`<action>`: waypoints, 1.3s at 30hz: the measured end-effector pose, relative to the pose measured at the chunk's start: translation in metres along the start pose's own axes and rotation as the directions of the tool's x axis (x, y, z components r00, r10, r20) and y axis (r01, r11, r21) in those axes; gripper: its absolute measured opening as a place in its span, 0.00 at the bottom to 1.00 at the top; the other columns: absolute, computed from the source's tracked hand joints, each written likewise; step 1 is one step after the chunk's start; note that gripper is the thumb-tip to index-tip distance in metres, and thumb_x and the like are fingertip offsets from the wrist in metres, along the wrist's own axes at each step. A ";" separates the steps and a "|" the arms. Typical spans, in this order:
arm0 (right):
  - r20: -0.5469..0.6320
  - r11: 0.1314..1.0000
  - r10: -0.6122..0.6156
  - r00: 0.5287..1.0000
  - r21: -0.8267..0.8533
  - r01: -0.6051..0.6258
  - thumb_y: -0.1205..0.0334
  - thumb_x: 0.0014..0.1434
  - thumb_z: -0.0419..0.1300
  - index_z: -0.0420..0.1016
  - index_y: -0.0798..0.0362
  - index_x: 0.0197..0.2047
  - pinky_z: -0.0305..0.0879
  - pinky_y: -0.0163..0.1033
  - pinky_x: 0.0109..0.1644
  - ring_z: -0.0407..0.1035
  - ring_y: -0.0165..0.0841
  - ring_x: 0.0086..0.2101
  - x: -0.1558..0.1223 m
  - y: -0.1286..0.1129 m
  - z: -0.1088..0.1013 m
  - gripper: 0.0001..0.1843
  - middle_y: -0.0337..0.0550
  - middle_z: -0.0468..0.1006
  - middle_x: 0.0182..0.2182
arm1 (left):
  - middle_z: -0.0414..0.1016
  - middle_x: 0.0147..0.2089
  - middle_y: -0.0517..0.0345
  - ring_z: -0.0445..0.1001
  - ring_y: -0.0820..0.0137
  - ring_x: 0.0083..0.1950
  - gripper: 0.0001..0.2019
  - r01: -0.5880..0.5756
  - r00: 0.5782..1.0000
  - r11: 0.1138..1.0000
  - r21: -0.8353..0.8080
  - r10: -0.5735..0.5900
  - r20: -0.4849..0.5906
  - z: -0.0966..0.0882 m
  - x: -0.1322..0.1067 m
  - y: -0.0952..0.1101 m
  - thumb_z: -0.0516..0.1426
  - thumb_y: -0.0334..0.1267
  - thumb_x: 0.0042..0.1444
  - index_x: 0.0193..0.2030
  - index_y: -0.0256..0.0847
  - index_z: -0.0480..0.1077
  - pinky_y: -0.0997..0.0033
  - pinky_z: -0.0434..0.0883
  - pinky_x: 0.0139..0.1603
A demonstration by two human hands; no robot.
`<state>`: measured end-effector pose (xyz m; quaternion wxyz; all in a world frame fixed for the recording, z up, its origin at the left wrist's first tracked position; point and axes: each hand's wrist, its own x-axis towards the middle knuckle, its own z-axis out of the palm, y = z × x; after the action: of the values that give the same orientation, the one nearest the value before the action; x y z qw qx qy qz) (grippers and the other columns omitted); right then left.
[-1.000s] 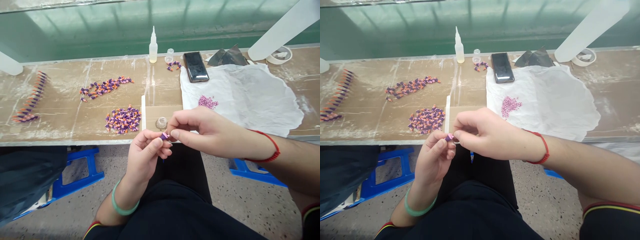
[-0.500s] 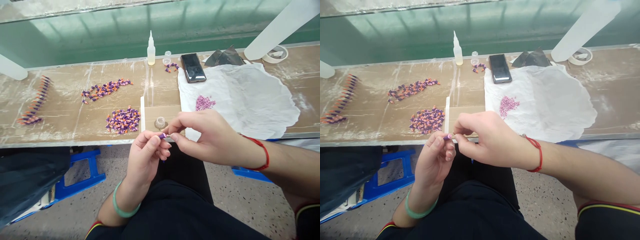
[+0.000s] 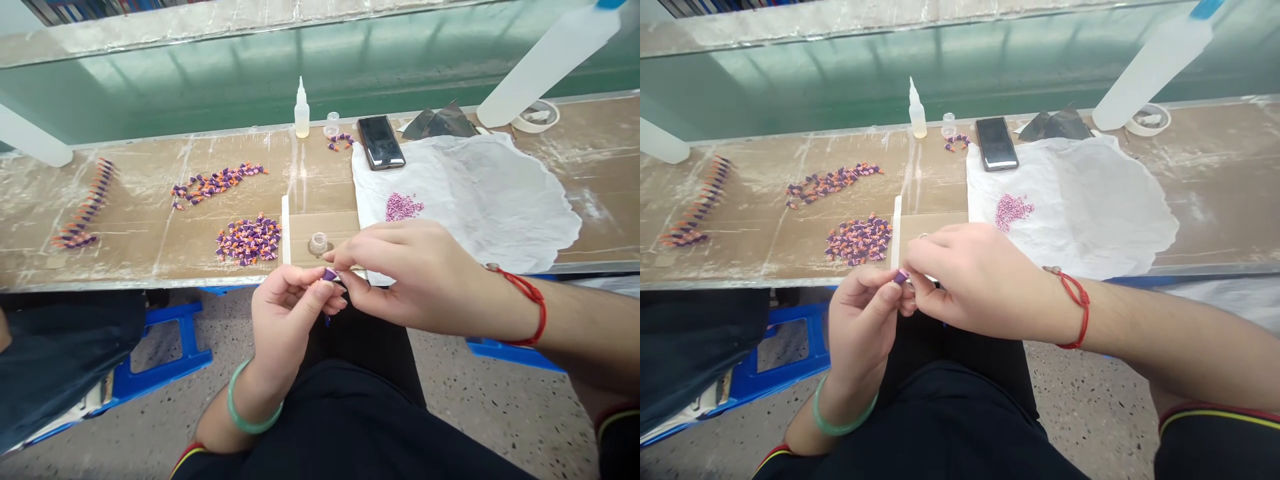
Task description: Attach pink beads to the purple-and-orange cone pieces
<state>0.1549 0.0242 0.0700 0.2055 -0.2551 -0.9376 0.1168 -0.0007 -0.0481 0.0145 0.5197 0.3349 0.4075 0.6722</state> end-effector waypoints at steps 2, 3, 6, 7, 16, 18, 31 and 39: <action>-0.015 0.998 -0.049 0.999 -0.034 0.048 0.67 0.67 0.51 0.71 0.53 0.30 0.58 0.36 0.30 0.69 0.30 0.26 -0.002 0.001 -0.002 0.14 0.40 0.78 0.26 | 0.83 0.29 0.61 0.82 0.73 0.26 0.06 -0.106 0.994 0.992 0.075 0.104 0.029 -0.001 -0.001 0.000 0.70 0.35 0.53 0.35 0.40 0.79 0.82 0.80 0.28; -0.013 0.996 -0.069 0.998 -0.050 0.068 0.67 0.67 0.51 0.71 0.53 0.30 0.57 0.36 0.30 0.69 0.30 0.26 -0.003 0.002 -0.003 0.14 0.40 0.77 0.26 | 0.84 0.29 0.61 0.82 0.73 0.27 0.05 -0.150 0.988 0.982 0.118 0.145 0.051 -0.001 -0.002 0.001 0.70 0.33 0.54 0.35 0.40 0.79 0.82 0.80 0.29; 0.004 0.993 -0.097 0.995 -0.072 0.097 0.66 0.67 0.51 0.72 0.53 0.30 0.56 0.36 0.29 0.68 0.30 0.25 -0.005 0.006 -0.004 0.15 0.41 0.77 0.25 | 0.84 0.30 0.61 0.83 0.72 0.28 0.05 -0.226 0.973 0.946 0.231 0.208 0.101 -0.004 -0.003 0.002 0.68 0.27 0.54 0.36 0.40 0.80 0.83 0.81 0.30; 0.010 0.993 -0.095 0.995 -0.068 0.095 0.66 0.67 0.51 0.72 0.53 0.30 0.56 0.36 0.29 0.68 0.30 0.25 -0.006 0.007 -0.004 0.15 0.41 0.77 0.26 | 0.84 0.31 0.61 0.83 0.72 0.29 0.06 -0.240 0.970 0.936 0.256 0.219 0.110 -0.004 -0.003 0.002 0.67 0.26 0.54 0.37 0.40 0.80 0.83 0.81 0.31; -0.028 0.985 0.125 0.992 0.122 -0.120 0.64 0.68 0.51 0.75 0.52 0.33 0.60 0.36 0.31 0.69 0.29 0.26 -0.004 0.007 -0.009 0.14 0.38 0.77 0.26 | 0.84 0.29 0.64 0.82 0.74 0.27 0.04 0.006 0.994 1.000 0.030 -0.009 0.107 0.000 -0.001 0.005 0.70 0.34 0.54 0.34 0.42 0.80 0.85 0.80 0.28; -0.057 0.977 0.178 0.982 0.129 -0.170 0.63 0.70 0.49 0.75 0.52 0.35 0.61 0.36 0.31 0.70 0.30 0.27 -0.005 0.006 -0.010 0.15 0.39 0.77 0.27 | 0.83 0.27 0.63 0.81 0.75 0.25 0.06 0.104 0.989 0.993 -0.061 -0.097 0.111 0.002 0.001 0.008 0.71 0.38 0.52 0.33 0.42 0.79 0.87 0.78 0.26; -0.082 0.989 0.028 0.996 0.150 -0.015 0.69 0.66 0.52 0.71 0.52 0.30 0.62 0.35 0.32 0.72 0.30 0.28 -0.013 0.000 0.007 0.13 0.39 0.78 0.27 | 0.84 0.30 0.64 0.82 0.77 0.27 0.04 0.029 0.996 0.998 -0.050 -0.025 0.080 0.001 -0.005 0.004 0.70 0.36 0.55 0.35 0.43 0.80 0.87 0.79 0.30; -0.084 0.994 0.017 0.996 0.110 -0.008 0.69 0.64 0.52 0.72 0.52 0.28 0.57 0.35 0.28 0.68 0.29 0.25 -0.012 0.000 0.006 0.14 0.37 0.75 0.22 | 0.84 0.32 0.64 0.83 0.76 0.30 0.05 -0.166 0.984 0.982 0.090 0.159 0.076 0.001 -0.009 0.001 0.68 0.30 0.56 0.37 0.43 0.80 0.85 0.80 0.32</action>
<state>0.1614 0.0171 0.0611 0.2580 -0.2539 -0.9186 0.1586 0.0019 -0.0563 0.0154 0.4600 0.4144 0.3926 0.6801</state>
